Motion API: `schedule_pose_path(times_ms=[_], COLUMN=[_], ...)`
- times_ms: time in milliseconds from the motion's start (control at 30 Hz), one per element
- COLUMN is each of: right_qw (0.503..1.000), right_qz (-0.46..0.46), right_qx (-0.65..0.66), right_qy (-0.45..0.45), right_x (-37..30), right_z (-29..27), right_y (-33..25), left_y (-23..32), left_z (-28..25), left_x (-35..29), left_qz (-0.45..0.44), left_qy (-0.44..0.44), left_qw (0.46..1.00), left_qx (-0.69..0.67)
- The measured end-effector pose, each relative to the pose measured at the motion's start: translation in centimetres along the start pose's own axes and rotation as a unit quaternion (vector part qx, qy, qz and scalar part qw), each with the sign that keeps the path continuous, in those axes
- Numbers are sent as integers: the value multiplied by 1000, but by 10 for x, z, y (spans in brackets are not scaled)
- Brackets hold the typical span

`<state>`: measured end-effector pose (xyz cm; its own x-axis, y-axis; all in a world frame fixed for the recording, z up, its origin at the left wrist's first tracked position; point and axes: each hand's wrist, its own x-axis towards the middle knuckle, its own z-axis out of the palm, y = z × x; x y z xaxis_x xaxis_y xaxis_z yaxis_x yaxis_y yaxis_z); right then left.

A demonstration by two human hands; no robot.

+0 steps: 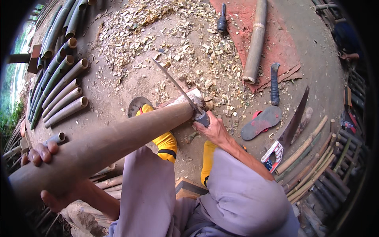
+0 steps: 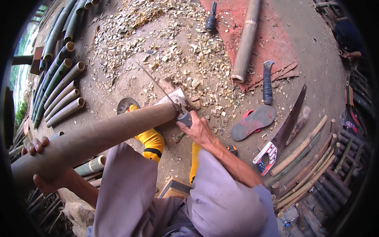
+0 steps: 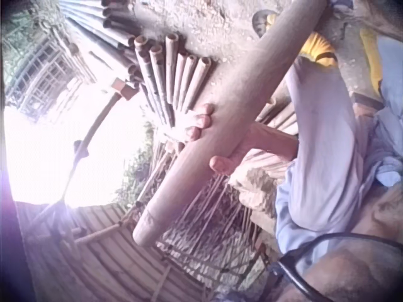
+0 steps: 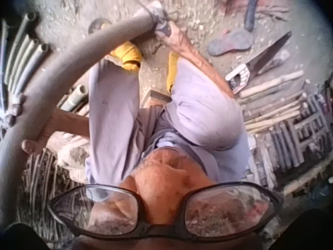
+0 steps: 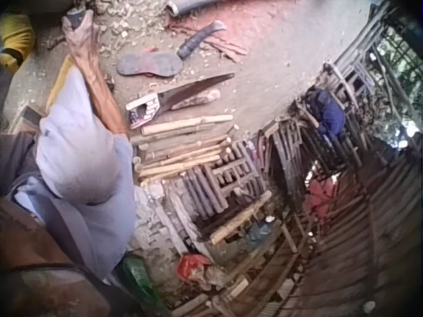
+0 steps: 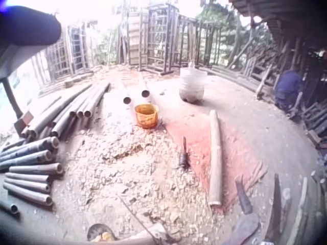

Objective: The person cuts a bamboo pole using a saw, measures the pole with a tape measure, and then uses a knife to carve the end of the bamboo.

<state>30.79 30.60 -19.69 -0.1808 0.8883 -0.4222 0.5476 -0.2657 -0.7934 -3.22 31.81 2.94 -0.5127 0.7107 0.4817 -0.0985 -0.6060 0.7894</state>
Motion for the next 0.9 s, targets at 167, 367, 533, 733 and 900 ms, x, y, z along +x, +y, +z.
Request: schedule_pose_path(times_ms=[167, 367, 533, 733, 900], right_qw=[983, 999, 999, 939, 998], right_qz=[-86, -5, 2, -293, -52], right_qx=[159, 37, 46, 123, 27], right_qy=[32, -20, -20, 132, 4], right_x=[-24, 7, -1, -19, 10], right_z=[-21, 7, -2, -12, 8], right_y=[-62, 8, -10, -65, -10], left_y=[18, 5, 1, 24, 10], left_z=[-17, 5, 21, -41, -30], left_x=[3, -1, 9, 15, 10], left_qz=[5, 15, -25, 5, 15], left_qy=[-34, 52, 189, 12, -7], left_qw=[999, 995, 976, 1000, 1000], left_qx=[-36, 81, 101, -25, -21])
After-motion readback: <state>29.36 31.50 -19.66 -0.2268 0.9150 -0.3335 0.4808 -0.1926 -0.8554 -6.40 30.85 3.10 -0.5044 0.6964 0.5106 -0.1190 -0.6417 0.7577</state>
